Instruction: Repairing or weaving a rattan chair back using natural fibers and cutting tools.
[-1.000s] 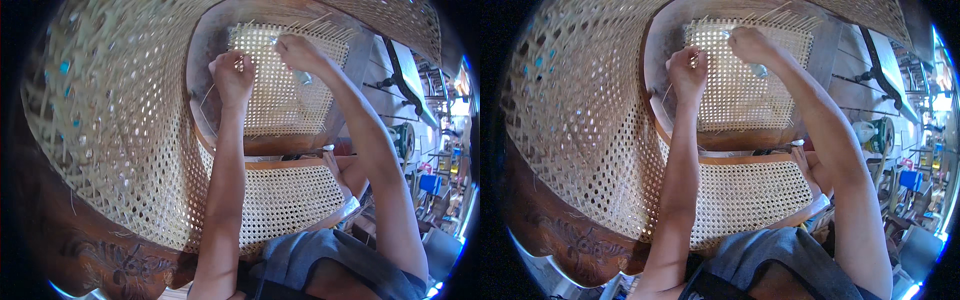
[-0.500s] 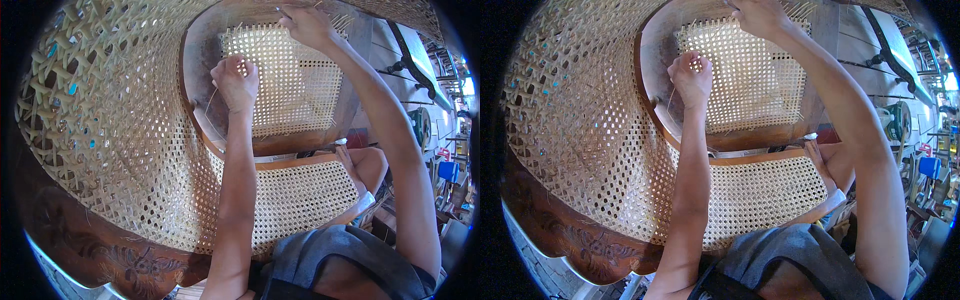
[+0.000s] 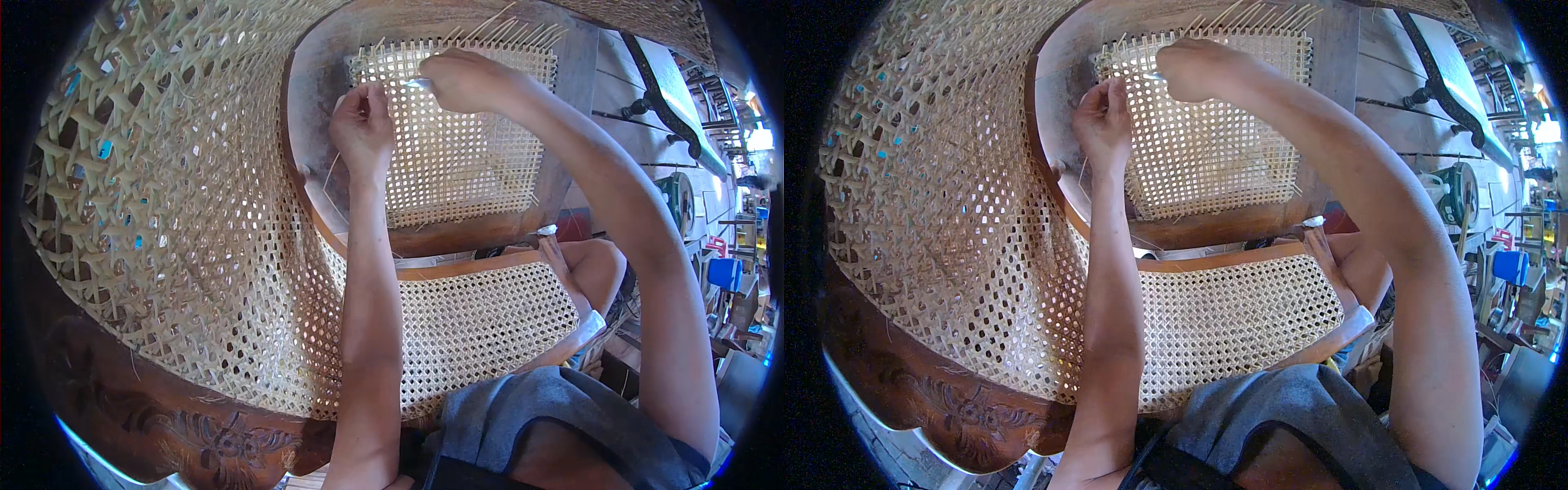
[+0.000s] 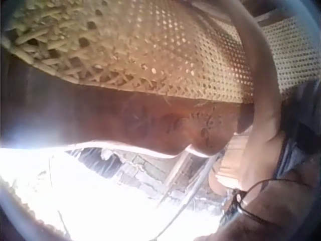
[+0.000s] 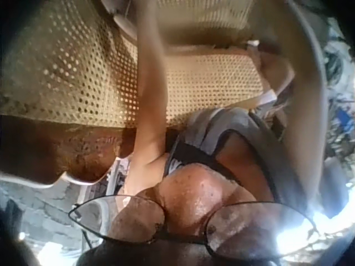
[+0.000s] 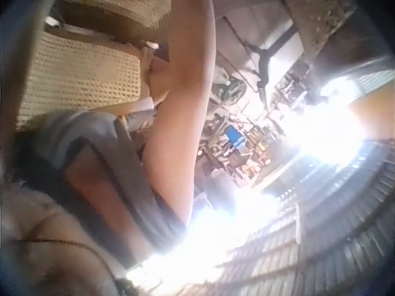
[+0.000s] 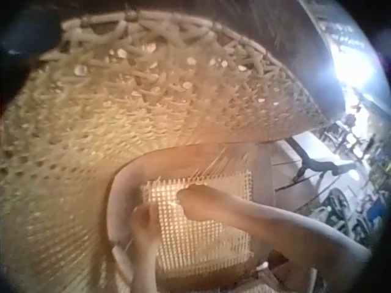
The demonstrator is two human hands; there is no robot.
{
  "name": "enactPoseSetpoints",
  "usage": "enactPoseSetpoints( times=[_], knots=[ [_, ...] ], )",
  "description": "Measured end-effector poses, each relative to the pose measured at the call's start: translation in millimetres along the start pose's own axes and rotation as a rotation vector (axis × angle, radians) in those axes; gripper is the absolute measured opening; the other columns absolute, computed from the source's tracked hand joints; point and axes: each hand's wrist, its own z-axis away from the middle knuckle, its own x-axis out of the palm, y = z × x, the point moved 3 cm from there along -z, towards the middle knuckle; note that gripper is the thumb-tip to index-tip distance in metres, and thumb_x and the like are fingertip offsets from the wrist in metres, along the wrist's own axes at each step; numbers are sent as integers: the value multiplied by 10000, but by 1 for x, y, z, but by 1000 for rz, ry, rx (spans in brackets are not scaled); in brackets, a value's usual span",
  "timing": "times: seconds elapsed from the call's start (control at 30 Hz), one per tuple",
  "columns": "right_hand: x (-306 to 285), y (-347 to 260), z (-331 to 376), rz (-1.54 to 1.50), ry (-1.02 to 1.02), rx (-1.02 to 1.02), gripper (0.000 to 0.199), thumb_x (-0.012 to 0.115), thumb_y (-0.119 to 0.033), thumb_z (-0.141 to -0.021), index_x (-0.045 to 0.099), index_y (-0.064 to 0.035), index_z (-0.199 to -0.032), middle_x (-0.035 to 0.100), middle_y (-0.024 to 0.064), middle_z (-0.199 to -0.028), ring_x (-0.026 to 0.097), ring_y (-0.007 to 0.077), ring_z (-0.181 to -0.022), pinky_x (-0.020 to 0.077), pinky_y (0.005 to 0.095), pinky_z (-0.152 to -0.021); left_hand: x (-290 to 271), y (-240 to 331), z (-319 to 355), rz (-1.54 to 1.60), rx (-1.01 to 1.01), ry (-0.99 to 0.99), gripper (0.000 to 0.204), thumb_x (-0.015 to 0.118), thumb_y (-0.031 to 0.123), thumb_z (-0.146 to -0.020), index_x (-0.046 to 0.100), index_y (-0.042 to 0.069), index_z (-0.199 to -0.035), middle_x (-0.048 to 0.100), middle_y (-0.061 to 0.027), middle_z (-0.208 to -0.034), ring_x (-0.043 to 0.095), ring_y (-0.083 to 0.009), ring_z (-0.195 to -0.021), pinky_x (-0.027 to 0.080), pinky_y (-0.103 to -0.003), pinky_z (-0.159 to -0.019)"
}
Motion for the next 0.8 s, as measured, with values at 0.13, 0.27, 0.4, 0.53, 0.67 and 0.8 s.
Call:
enactPoseSetpoints(
  times=[0.13, 0.27, 0.4, 0.53, 0.67, 0.8],
  knots=[
    [1, -15, -2, 173, 54, 17, 149, 542, -16, -793, 647, 49, -878, 675, 229, -897, 670, 377, -898, 535, 455, -785, 1, -7, 3, -147, 29, -4, 153, 711, 136, -850, 691, -16, -844, 587, -37, -683, 531, -95, -601, 436, -250, -581],
    [-1, -32, -14, 170, 60, 41, 153, 545, -4, -775, 650, 41, -877, 681, 225, -917, 678, 370, -900, 549, 451, -770, -2, -16, 0, -70, -23, -9, 142, 705, 107, -879, 694, -35, -869, 662, -7, -728, 565, -44, -664, 449, -205, -601],
    [-5, -33, -18, 82, 125, 63, 142, 555, 24, -751, 650, 45, -854, 670, 259, -918, 670, 384, -923, 547, 459, -784, 3, -15, -5, -21, -43, 19, 158, 703, 114, -868, 683, -37, -825, 656, -6, -708, 546, -45, -613, 428, -203, -570],
    [-7, -17, -31, 91, 260, -122, 160, 581, 27, -719, 640, 64, -863, 666, 266, -824, 699, 360, -779, 562, 452, -645, 1, -4, -7, -310, 66, -7, 170, 685, 134, -862, 683, -27, -809, 648, -30, -670, 548, -64, -587, 432, -236, -554],
    [-19, -8, -47, -173, -221, 134, 156, 625, -32, -727, 653, 53, -855, 662, 205, -701, 672, 290, -578, 525, 410, -486, 0, -1, -15, -364, -37, -136, 171, 678, 187, -847, 692, 18, -822, 623, -145, -721, 602, -274, -606, 470, -377, -598],
    [-22, -2, -48, -258, -181, 136, 141, 633, -5, -700, 671, 65, -816, 657, 190, -642, 658, 243, -521, 498, 359, -406, 10, 5, -13, -515, 91, -107, 158, 679, 188, -838, 700, 31, -831, 632, -154, -736, 621, -291, -621, 491, -378, -623]
  ],
)
